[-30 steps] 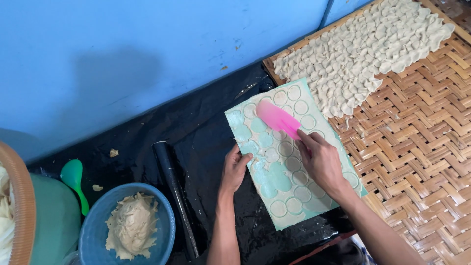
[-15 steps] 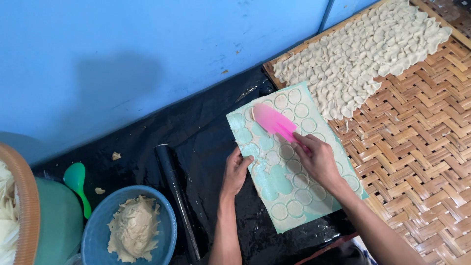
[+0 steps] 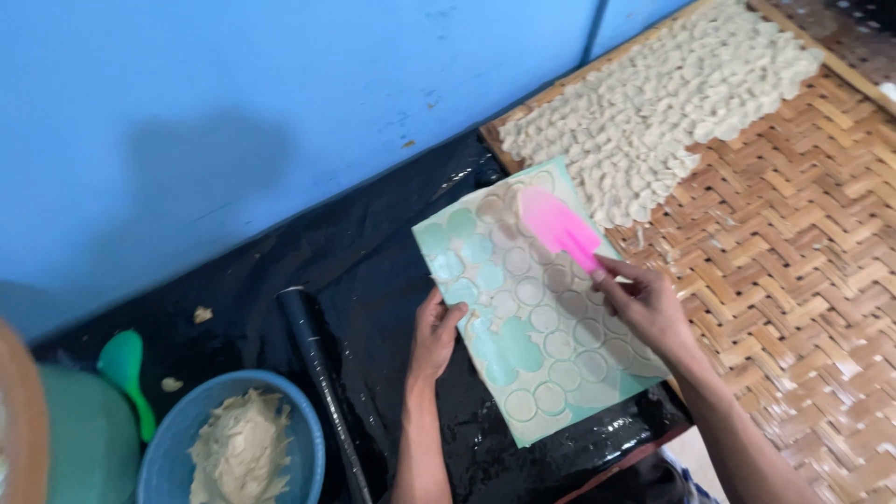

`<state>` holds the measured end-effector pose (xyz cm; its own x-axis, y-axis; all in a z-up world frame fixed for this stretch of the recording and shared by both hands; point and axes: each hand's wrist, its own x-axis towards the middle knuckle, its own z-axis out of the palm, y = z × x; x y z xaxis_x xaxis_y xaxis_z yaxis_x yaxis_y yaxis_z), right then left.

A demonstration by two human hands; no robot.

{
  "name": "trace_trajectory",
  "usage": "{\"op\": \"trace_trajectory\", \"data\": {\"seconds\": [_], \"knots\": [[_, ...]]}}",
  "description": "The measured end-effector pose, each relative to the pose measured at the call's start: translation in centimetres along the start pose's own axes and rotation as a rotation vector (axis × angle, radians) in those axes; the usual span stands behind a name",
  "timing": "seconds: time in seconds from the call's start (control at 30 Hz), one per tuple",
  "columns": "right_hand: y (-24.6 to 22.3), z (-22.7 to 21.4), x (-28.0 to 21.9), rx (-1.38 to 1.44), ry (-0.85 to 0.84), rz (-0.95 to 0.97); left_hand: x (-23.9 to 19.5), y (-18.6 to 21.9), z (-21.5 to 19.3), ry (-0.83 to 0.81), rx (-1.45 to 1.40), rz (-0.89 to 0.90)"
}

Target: The person uses a circular cutter to cut shapes from a sheet of dough laid on a black surface. They then use a pink spatula to lift the cut dough circles and transfer them onto a woven tray.

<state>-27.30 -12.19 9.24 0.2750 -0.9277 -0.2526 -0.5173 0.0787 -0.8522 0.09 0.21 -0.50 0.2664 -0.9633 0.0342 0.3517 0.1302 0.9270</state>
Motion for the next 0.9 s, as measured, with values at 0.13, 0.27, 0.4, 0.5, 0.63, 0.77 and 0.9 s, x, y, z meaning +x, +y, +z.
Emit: {"op": "trace_trajectory", "data": {"seconds": [0.13, 0.27, 0.4, 0.5, 0.63, 0.77, 0.9], "knots": [[4.3, -5.3, 1.8, 0.010, 0.193, -0.066, 0.1, -0.2, 0.0, -0.005, -0.052, -0.038], [6.9, -10.4, 4.3, -0.225, 0.470, -0.097, 0.2, -1.2, -0.5, -0.012, -0.071, -0.015], [8.9, -13.9, 7.1, -0.284, 0.579, -0.082, 0.3, -1.6, -0.7, 0.012, -0.104, -0.020], [9.5, -15.3, 8.8, -0.364, 0.611, -0.134, 0.3, -0.8, -0.2, 0.033, -0.168, -0.075], [7.4, -15.4, 9.3, -0.252, 0.526, -0.043, 0.3, -0.2, 0.2, 0.065, -0.144, -0.111], [6.9, -15.7, 9.6, -0.247, 0.496, 0.078, 0.2, -0.3, -0.1, 0.050, -0.150, -0.110], [8.7, -16.5, 10.3, -0.348, 0.532, 0.135, 0.3, 0.1, 0.2, 0.049, -0.150, -0.110]]}}
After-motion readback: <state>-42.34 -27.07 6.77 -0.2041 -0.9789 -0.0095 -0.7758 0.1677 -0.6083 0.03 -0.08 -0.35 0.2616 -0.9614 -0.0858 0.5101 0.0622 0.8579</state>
